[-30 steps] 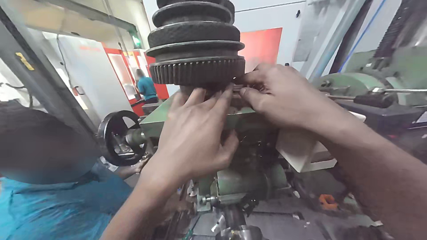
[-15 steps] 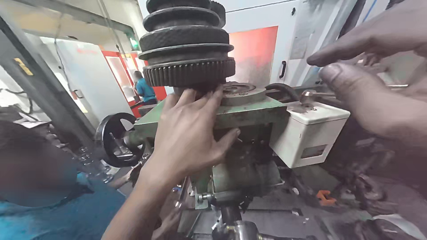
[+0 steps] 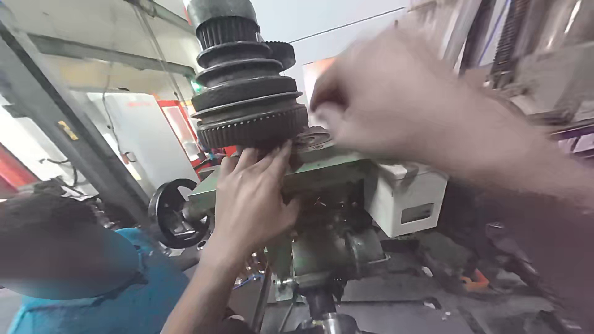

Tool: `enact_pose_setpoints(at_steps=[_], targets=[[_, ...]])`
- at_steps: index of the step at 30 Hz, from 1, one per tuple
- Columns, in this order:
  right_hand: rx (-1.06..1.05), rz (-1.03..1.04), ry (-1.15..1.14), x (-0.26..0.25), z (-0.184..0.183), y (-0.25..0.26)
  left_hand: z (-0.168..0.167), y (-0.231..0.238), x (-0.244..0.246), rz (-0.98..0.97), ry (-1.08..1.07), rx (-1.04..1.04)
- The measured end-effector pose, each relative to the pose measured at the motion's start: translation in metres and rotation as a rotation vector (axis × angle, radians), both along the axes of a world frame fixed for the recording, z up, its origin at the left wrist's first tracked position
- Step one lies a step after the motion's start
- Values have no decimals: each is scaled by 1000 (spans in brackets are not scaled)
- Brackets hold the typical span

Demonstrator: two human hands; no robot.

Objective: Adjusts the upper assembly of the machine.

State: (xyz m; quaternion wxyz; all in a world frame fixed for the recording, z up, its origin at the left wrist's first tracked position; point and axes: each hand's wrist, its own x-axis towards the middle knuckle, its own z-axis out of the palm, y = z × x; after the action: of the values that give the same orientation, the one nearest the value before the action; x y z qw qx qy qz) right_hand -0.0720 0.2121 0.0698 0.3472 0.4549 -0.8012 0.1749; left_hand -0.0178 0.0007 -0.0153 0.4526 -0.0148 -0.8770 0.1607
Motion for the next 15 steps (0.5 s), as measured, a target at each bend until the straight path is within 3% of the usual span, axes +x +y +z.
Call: enact_pose_setpoints(at_steps=[3,7,15], targets=[[145,3,62,-27,-21,-41,2,0,1,-1,-30,5],[203,35,82,-36,-40,-49,5,-1,2,-17,-72,34],[100,96,180,-43,-65,-48,5,-2,4,-80,-81,57]])
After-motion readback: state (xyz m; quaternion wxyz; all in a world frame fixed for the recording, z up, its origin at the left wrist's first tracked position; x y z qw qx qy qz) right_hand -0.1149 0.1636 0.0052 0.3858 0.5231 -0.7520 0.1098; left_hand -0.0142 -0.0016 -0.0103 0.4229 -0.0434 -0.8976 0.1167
